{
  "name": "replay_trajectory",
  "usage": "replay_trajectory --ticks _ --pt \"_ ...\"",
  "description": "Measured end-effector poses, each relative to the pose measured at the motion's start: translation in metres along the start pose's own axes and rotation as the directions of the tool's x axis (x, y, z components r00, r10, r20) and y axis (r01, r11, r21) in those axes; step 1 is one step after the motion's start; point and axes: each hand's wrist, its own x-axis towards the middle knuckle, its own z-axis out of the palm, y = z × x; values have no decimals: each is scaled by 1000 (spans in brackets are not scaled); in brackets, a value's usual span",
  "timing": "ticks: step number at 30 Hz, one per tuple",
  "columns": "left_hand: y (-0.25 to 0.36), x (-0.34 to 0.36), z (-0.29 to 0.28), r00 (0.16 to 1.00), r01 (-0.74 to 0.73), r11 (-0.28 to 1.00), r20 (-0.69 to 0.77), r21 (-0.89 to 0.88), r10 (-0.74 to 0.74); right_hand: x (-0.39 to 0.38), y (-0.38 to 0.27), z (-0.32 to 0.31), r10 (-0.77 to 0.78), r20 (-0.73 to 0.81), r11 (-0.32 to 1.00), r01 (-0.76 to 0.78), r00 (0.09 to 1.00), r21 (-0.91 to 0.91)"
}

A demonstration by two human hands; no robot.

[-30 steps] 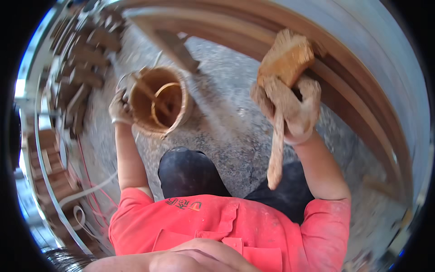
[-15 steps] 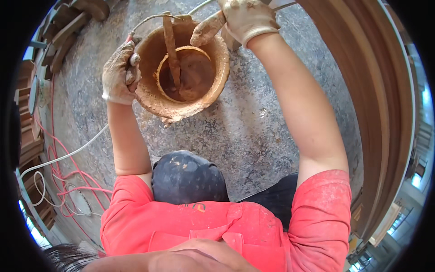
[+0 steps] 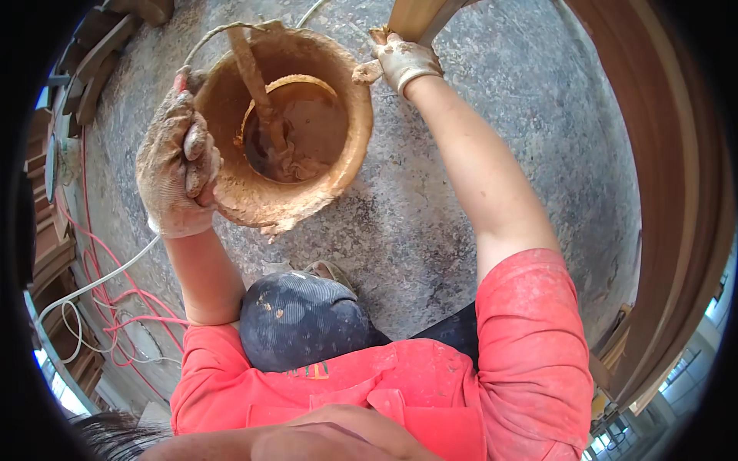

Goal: Apply liquid stain or finish to wooden furniture components using a brush and bucket.

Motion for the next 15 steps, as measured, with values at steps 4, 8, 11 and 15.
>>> replay_trajectory --ticks 4,8,11,15 --pt "-3 9 -7 1000 -8 1000 25 -2 8 4 20 36 182 58 979 -187 982 85" --pt "-1 7 -19 1000 -15 1000 11 -11 15 -23 36 47 118 172 991 -106 978 -77" --pt "2 13 -9 999 -11 1000 30 -23 11 -23 133 104 245 87 790 -251 966 559" --pt "-11 6 -3 1000 -24 999 10 39 24 -16 107 103 542 64 -114 -2 838 993"
